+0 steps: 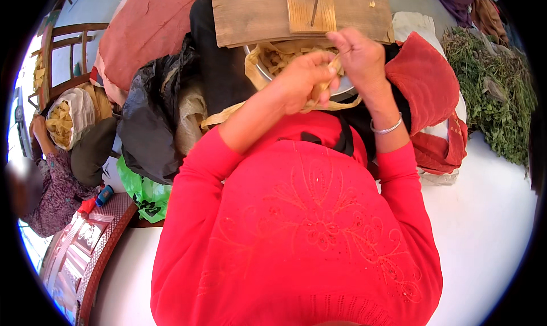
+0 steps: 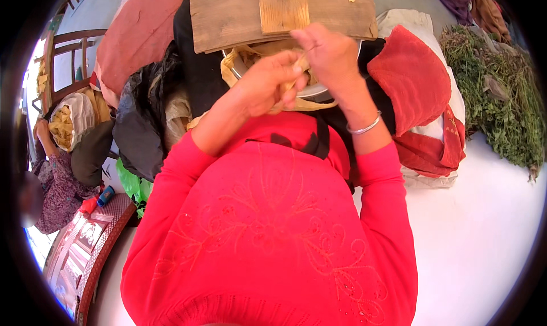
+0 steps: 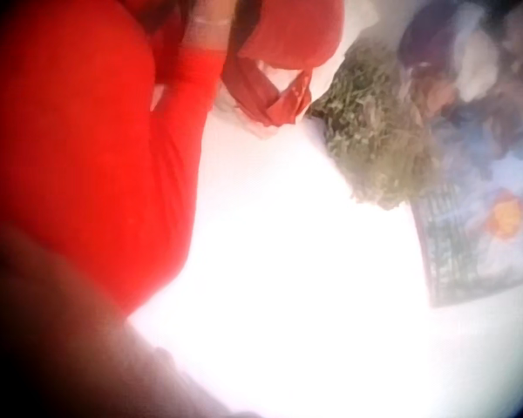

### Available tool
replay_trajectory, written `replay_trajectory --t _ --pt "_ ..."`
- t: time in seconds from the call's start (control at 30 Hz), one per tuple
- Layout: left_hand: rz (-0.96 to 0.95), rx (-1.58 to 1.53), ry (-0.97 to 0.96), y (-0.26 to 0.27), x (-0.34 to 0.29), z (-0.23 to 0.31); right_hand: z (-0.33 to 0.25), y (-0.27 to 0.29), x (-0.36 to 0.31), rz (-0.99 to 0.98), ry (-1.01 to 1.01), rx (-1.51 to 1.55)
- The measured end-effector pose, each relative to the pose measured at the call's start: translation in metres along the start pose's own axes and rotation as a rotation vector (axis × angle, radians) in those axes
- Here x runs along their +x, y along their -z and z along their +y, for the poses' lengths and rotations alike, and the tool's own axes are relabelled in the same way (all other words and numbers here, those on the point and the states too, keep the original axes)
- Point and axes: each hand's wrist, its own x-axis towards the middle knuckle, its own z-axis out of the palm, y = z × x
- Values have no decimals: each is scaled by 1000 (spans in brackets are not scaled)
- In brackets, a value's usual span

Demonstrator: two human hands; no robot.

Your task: The person shaves thin strips from plant material using a blade mounted on a wooden board and places the strips into a bowl.

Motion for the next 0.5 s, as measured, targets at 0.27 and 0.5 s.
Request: replay_trajectory --t 0.27,0.5 --pt "174 1359 -570 7 -33 41 -53 41 -48 -775 -373 633" --pt "81 544 -558 -24 -33 19 -56 20 1 -61 -412 786"
